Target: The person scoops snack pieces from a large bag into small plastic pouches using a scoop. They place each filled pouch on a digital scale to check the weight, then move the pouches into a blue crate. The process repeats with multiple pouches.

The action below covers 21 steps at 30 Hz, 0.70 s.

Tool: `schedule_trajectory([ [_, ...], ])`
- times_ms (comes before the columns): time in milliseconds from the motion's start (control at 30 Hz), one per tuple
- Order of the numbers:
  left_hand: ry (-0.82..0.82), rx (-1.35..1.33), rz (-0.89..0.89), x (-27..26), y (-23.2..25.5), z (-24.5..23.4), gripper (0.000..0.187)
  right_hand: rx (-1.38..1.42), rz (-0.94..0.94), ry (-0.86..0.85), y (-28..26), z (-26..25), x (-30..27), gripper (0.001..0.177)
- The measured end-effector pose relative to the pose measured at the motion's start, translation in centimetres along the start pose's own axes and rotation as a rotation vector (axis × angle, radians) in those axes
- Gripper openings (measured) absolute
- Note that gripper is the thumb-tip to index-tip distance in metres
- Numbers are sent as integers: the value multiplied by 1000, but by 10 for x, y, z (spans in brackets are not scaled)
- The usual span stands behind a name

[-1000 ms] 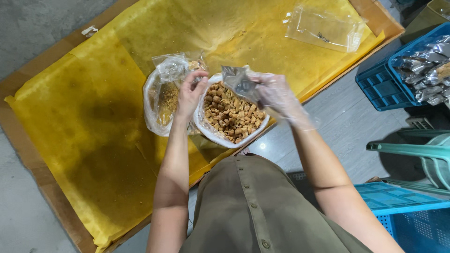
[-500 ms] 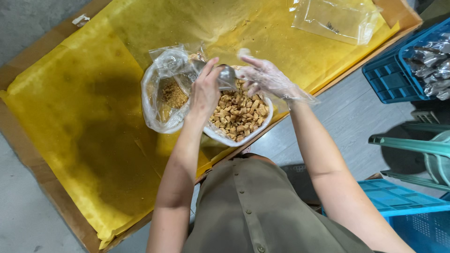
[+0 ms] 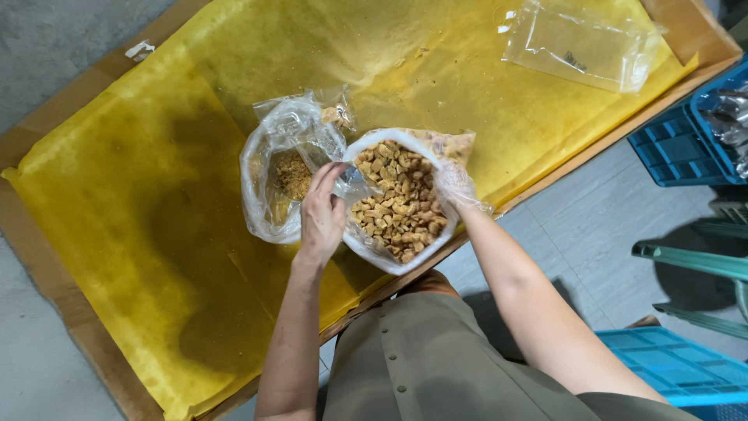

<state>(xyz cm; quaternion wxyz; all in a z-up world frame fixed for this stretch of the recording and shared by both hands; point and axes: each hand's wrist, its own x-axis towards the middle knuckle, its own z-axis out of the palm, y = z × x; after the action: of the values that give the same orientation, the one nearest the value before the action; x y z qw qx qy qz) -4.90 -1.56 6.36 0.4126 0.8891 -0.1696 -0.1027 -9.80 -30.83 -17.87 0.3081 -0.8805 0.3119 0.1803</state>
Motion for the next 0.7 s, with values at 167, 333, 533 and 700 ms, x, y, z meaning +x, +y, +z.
schedule_trajectory([
  [167, 101, 51, 164, 6, -6, -16, 59, 129, -607, 393, 4, -22, -48, 31],
  [333, -36, -10, -33, 7, 2, -14, 59, 130, -365, 260, -26, -59, -75, 19],
  [533, 58, 24, 123, -2, -7, -10, 55, 231, -187, 111, -47, -67, -114, 28],
  [700, 45, 2, 85, 2, -15, -7, 56, 420, -281, 248, -27, -59, -104, 34],
])
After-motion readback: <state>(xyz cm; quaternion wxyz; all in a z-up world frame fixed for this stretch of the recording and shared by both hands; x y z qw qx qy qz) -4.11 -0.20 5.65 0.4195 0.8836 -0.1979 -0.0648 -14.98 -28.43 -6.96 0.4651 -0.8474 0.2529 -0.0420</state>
